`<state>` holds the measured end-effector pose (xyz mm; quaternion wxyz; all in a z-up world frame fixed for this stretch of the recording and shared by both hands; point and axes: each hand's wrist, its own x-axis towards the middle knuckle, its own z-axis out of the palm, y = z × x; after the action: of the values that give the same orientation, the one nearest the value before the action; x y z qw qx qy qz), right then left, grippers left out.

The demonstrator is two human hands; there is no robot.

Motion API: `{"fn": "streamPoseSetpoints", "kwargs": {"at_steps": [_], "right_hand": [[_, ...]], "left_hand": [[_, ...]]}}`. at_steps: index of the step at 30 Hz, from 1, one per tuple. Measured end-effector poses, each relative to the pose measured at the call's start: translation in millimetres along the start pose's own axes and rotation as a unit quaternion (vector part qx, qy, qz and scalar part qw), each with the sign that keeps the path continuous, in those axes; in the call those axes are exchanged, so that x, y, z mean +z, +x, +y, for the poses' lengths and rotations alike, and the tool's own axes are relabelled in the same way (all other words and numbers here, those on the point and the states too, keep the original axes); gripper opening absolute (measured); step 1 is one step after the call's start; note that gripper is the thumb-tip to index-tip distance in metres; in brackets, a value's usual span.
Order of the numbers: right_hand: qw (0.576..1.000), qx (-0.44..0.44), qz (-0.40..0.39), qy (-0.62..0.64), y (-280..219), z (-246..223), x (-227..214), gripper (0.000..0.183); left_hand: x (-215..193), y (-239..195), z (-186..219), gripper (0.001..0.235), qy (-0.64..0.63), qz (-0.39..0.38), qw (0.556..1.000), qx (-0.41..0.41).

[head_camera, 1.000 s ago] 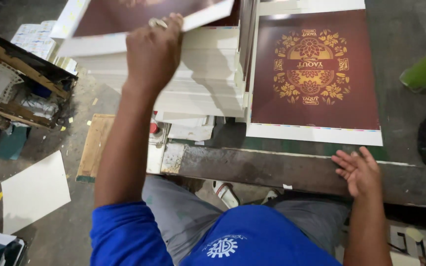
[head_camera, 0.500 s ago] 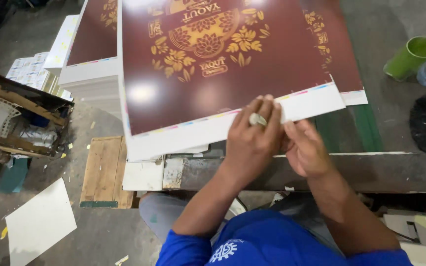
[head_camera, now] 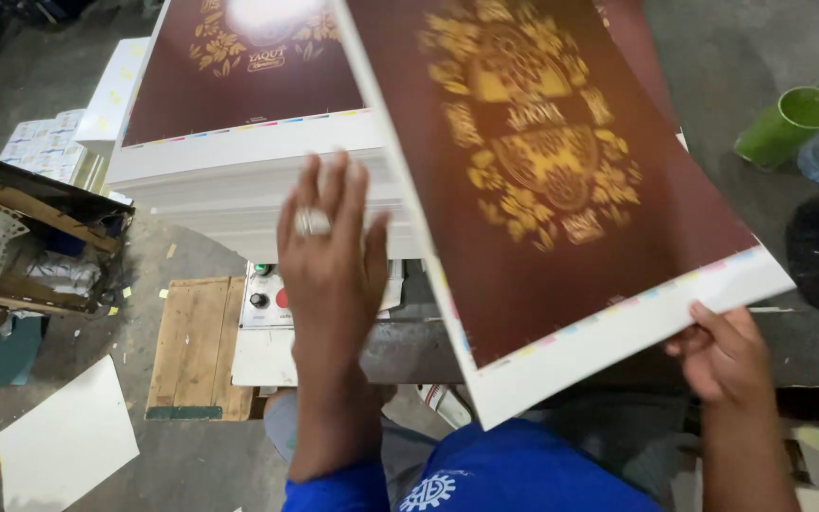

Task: Sorting and stacking large printed cardstock sheets at a workbench in a print shop.

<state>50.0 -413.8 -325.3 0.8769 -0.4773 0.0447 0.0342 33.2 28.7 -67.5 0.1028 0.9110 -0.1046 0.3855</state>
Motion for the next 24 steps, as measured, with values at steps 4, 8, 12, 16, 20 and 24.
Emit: {"fn": "streamPoseSetpoints", "kwargs": {"at_steps": [4,8,12,16,20,24], "right_hand": [[0.999,-0.043,0.016,0.02,-27,19,-67,0.016],[0.996,-0.056,0.064,0.038,-49,20,-80,0.018],[0.993,-0.065,0.095,0.026,-65,36,-106,0.02],[0.991,-0.059,0.116,0.011,-64,56,-128,0.019],[0.994,-0.051,0.101,0.006,-63,61,-102,0.023],[0.988,-0.022,0.132,-0.071,-52,64,-79,0.03]], "left_hand": [[54,30,-53,0.076,0.053,0.008,0.998,-0.02],[83,34,-68,0.089,0.119,-0.006,0.992,-0.042],[80,24,-64,0.075,0.122,-0.023,0.99,-0.062],[67,21,-62,0.053,0.12,0.017,0.992,-0.046],[63,19,-59,0.038,0.104,0.058,0.991,-0.053],[62,24,-59,0.029,0.079,0.084,0.991,-0.063]]}}
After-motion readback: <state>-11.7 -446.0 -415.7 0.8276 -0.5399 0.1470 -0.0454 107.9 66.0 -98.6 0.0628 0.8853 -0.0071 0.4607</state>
